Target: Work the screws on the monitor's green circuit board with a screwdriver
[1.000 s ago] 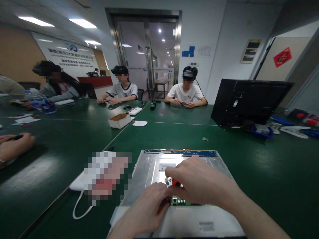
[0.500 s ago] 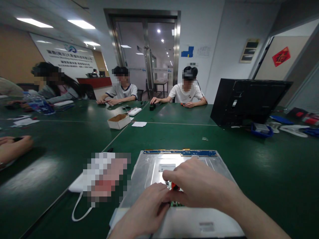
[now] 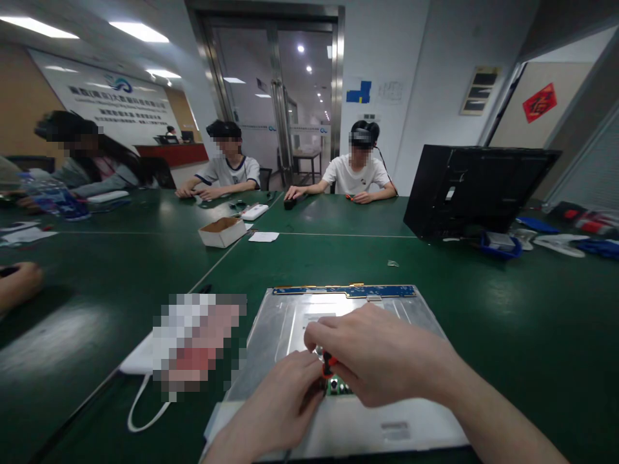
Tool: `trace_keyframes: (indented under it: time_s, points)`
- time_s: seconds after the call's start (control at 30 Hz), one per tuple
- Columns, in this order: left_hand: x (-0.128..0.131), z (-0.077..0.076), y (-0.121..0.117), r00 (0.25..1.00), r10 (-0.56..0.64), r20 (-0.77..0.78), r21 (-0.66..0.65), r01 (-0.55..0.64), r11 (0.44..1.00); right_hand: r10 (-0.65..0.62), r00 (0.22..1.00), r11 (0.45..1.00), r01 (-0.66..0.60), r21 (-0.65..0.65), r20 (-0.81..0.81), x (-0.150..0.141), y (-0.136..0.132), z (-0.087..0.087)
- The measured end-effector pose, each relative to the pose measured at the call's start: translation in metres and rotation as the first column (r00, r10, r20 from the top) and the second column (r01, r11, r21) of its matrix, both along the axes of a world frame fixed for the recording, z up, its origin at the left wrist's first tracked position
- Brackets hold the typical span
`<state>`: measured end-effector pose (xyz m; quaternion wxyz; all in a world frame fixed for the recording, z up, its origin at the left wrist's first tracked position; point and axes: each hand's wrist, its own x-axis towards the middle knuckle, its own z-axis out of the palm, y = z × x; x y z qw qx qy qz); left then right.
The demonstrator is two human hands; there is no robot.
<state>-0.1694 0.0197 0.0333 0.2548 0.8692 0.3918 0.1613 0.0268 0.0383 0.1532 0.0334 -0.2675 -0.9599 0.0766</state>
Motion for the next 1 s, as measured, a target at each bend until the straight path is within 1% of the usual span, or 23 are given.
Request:
trace_keyframes:
  time_s: [0.13, 0.27, 0.33, 0.4, 0.5, 0.63, 0.73, 0.8, 0.9, 1.0]
  points:
    - [-0.0010, 0.0007, 0.0012, 1.000, 0.001, -0.006, -0.013, -0.001, 1.000, 0.010, 1.000, 1.000, -0.010, 0.028, 0.002, -0.0015, 0.0024, -0.0019]
    - [-0.0016, 0.0008, 0.0016, 0.999, 0.011, -0.053, -0.014, -0.012, 1.000, -0.074, 0.997, 0.990, 0.073, 0.124, 0.002, -0.0062, 0.0022, -0.0052]
    - [-0.0012, 0.0016, 0.0014, 0.998, 0.001, -0.061, -0.019, -0.002, 1.000, -0.095, 0.995, 0.984, 0.094, 0.149, -0.002, -0.0079, 0.0015, -0.0060]
    - [-0.0009, 0.0020, 0.0011, 0.999, 0.001, -0.046, -0.016, -0.002, 1.000, -0.082, 0.997, 0.986, 0.081, 0.144, -0.003, -0.0085, 0.0008, -0.0058]
    - [-0.0013, 0.0004, 0.0013, 1.000, 0.002, -0.012, 0.001, -0.002, 1.000, -0.039, 0.999, 0.994, 0.038, 0.101, 0.006, -0.0074, -0.0001, -0.0045]
    - [-0.0023, -0.0026, 0.0021, 1.000, -0.011, -0.025, 0.006, 0.011, 1.000, 0.022, 0.999, 0.999, -0.021, 0.037, -0.024, -0.0045, -0.0013, -0.0037]
    - [-0.0019, -0.0027, 0.0020, 1.000, 0.000, -0.028, 0.012, 0.000, 1.000, 0.038, 0.999, 0.999, -0.037, 0.039, -0.039, -0.0045, -0.0017, -0.0043]
    - [-0.0014, -0.0024, 0.0012, 1.000, 0.013, -0.012, 0.030, -0.012, 0.999, 0.011, 0.999, 0.997, -0.008, 0.077, -0.037, -0.0058, -0.0010, -0.0048]
    - [-0.0011, -0.0027, -0.0003, 1.000, 0.019, 0.001, 0.046, -0.019, 0.999, -0.064, 0.998, 0.988, 0.067, 0.137, -0.026, -0.0076, 0.0012, -0.0054]
    - [-0.0016, -0.0038, -0.0008, 1.000, 0.024, -0.015, 0.038, -0.023, 0.999, -0.104, 0.995, 0.984, 0.103, 0.148, 0.003, -0.0081, 0.0028, -0.0059]
